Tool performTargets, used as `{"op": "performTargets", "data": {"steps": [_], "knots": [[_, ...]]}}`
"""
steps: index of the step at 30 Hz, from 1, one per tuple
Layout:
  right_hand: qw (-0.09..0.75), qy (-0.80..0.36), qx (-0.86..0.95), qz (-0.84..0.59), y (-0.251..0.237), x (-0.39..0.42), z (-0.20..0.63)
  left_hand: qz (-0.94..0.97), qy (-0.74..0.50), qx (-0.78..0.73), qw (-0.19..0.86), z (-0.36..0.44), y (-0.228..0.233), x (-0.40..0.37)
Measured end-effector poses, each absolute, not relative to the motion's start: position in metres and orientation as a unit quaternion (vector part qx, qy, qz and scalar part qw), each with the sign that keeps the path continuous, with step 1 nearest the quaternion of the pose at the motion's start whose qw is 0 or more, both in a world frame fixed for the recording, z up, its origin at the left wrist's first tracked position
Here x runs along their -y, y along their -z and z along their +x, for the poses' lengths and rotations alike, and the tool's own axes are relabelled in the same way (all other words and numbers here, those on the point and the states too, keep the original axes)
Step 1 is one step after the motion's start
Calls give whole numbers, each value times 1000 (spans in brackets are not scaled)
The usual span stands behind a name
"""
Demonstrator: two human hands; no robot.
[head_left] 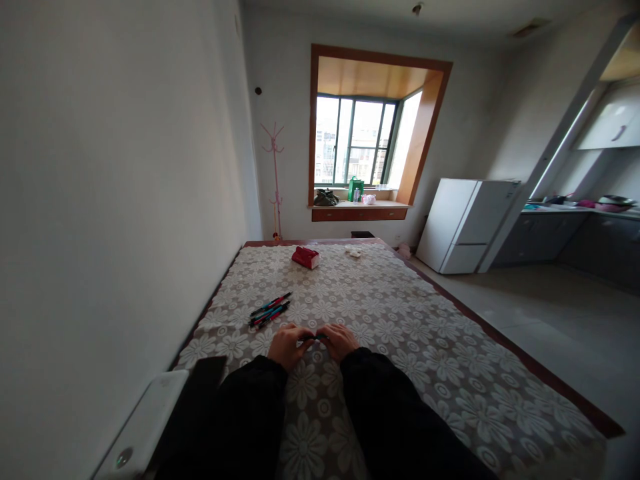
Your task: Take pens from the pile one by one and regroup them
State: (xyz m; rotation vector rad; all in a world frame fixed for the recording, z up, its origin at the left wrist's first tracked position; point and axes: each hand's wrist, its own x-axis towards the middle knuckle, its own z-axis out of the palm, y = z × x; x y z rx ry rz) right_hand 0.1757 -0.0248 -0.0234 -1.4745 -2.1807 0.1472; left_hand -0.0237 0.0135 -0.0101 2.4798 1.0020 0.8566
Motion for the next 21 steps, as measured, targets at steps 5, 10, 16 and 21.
{"op": "performTargets", "data": {"steps": [5, 10, 16, 21], "knots": [[248, -48, 800, -544, 24, 25, 175, 865, -289, -381, 153, -24, 11, -14], [266, -57, 790, -549, 26, 24, 174, 859, -284, -391, 167, -24, 8, -13], [283, -64, 783, -551, 28, 23, 174, 853, -296, -391, 181, -24, 7, -13], [276, -44, 787, -550, 28, 24, 174, 857, -302, -371, 189, -23, 7, -12]]}}
